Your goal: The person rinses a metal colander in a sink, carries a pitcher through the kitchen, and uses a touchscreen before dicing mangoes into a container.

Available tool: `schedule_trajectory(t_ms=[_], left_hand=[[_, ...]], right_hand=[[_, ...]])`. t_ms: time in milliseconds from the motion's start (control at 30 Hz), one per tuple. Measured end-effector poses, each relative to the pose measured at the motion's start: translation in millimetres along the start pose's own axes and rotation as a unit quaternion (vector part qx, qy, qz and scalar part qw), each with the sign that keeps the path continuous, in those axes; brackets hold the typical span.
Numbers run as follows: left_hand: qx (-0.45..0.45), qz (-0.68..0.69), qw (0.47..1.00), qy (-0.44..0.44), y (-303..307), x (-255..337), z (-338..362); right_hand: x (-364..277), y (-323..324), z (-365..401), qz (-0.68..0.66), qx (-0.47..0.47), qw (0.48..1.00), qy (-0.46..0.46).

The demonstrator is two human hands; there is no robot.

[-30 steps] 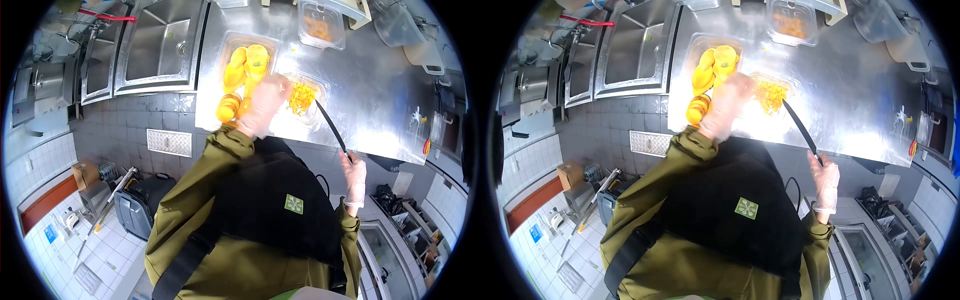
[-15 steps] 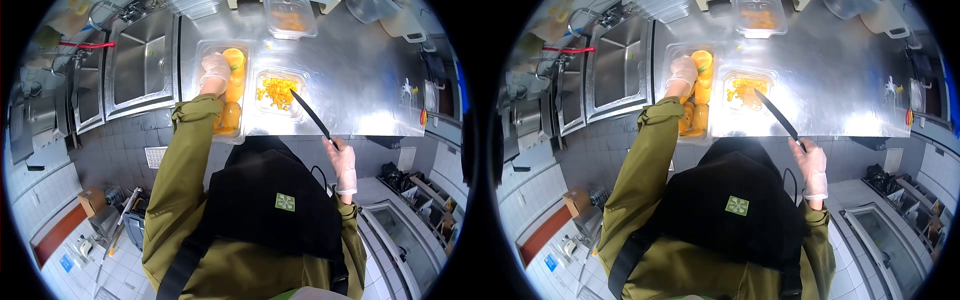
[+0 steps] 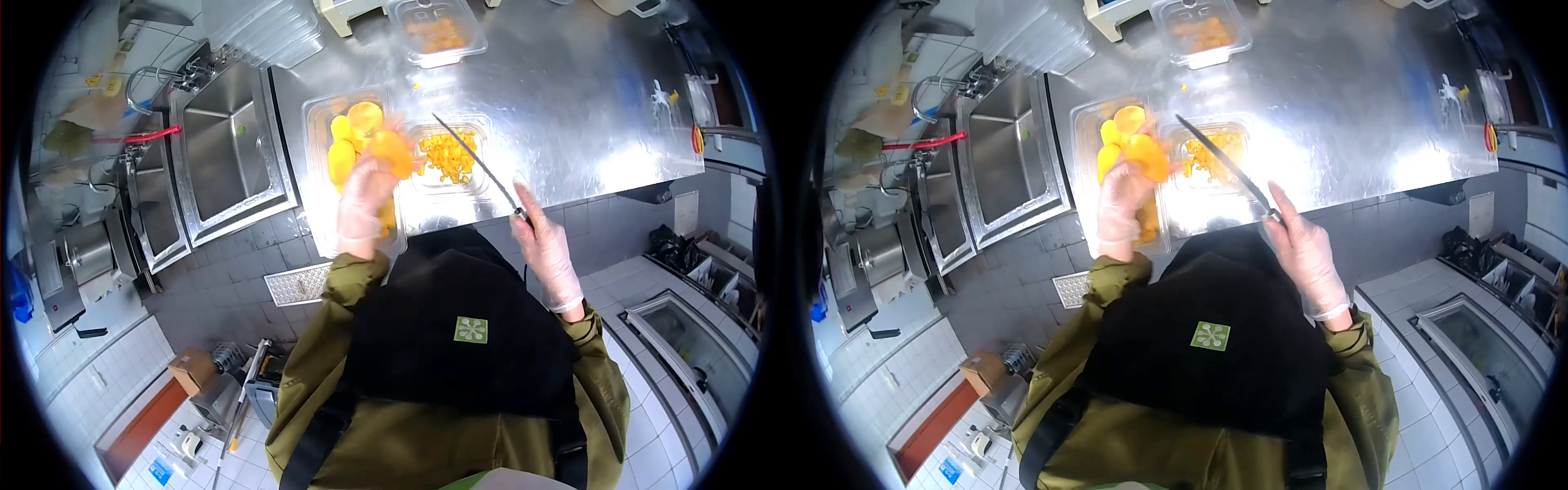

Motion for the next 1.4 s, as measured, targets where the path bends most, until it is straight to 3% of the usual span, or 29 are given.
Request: schedule_trajectory(t_ms=[133,167,233,300,400,700,800,900,1033,1233,1400], left_hand=[[0.096,0.213,0.968,0.094,-24,-43,-15],[0.138,0.205,0.965,0.088,-25,-47,-20],[0.142,0.185,0.970,0.067,-33,-50,-23],[0.161,0.190,0.967,0.057,-45,-52,-24],[0.091,0.174,0.980,0.010,-56,-47,-26],[0.193,-0.036,0.965,-0.173,-61,-13,-14],[0.222,-0.054,0.955,-0.187,-67,0,-6],[0.174,-0.041,0.963,-0.201,-64,4,-11],[0.155,0.006,0.976,-0.151,-56,2,-21],[0.161,-0.005,0.978,-0.135,-62,-10,-19],[0.130,-0.009,0.982,-0.135,-73,-16,-18]], right_hand=[[-36,-4,7,0.020,0.014,0.988,0.155],[-39,-4,9,0.049,0.009,0.985,0.168],[-42,-4,13,0.090,0.008,0.978,0.190],[-40,-2,14,0.109,0.006,0.978,0.179],[-39,-1,13,0.120,0.003,0.980,0.159],[-43,1,16,0.036,-0.038,0.997,0.053],[-38,4,21,0.045,-0.017,0.996,0.070],[-29,6,26,0.053,-0.006,0.996,0.074],[-20,13,32,0.067,-0.012,0.996,0.051],[-55,20,28,0.003,0.005,0.994,0.107],[-56,13,22,0.032,-0.002,0.996,0.082]])
Point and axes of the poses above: each hand's wrist, its own z-axis away from the middle knuckle, its own y-axis out of the back of the hand, x = y × z, the point moved 9 cm from there along -z, towards the middle knuckle, and after that the axes turned 11 degrees about x, right-handed, at the moved point
